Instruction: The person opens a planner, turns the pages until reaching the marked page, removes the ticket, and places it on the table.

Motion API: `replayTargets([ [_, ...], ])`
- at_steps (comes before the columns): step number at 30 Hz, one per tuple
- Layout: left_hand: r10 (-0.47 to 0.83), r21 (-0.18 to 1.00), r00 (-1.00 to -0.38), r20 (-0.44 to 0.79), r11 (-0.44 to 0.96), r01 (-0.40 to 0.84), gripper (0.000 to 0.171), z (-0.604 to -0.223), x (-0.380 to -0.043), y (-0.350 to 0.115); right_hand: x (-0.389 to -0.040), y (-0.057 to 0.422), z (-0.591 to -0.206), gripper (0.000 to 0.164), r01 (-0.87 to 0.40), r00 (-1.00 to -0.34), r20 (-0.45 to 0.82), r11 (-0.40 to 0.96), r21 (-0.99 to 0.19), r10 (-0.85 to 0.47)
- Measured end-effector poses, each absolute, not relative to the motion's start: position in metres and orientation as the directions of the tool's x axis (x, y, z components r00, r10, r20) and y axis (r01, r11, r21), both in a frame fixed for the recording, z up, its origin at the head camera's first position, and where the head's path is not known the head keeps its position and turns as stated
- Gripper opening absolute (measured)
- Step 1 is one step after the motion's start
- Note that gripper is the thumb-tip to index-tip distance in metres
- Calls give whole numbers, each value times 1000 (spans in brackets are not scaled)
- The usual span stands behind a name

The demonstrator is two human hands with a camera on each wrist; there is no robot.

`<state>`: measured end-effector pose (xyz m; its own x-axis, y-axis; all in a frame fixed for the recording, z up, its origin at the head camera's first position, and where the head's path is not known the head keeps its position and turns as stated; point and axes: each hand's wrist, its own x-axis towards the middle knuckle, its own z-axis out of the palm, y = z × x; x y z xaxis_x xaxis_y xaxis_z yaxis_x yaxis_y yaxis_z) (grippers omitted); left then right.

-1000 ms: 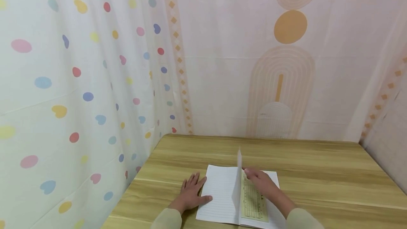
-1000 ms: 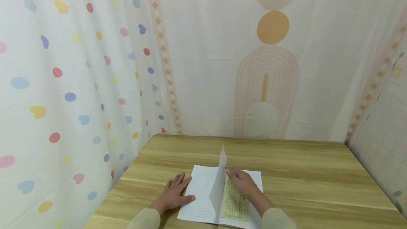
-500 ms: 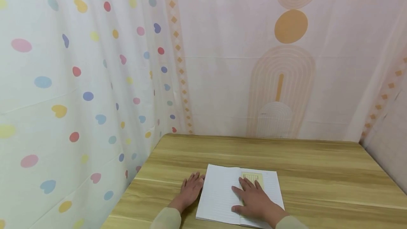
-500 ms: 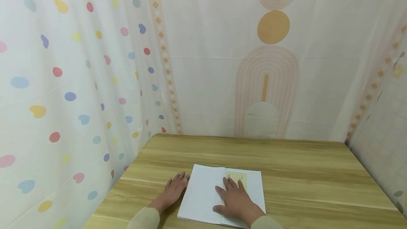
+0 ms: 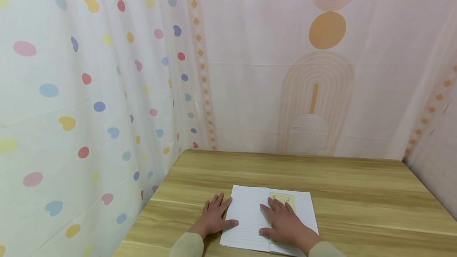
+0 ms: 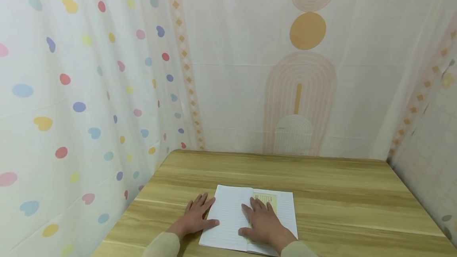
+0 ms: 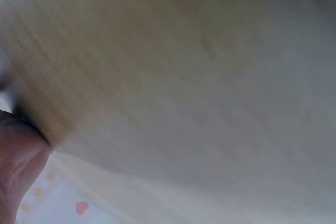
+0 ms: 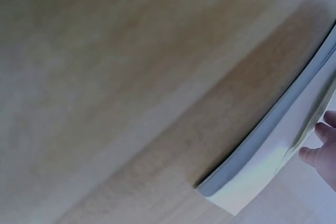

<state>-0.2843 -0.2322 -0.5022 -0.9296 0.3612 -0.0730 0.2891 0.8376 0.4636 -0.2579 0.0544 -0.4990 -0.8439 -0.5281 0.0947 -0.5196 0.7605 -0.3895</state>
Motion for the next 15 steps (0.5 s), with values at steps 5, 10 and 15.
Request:
replayTargets([
  [5, 359, 475, -931, -69, 833, 285, 94, -508, -289, -234, -263, 63, -495, 69, -466, -876, 140, 738, -488, -461],
  [10, 368, 490, -927, -64, 821, 293, 92, -505, -286, -234, -272, 79, -494, 65, -352, -932, 131, 762, -544, -337],
  [15, 365, 468, -928, -78, 835, 289, 87, -493, -277, -229, -281, 95, -497, 65, -255, -967, 137, 802, -541, -214],
])
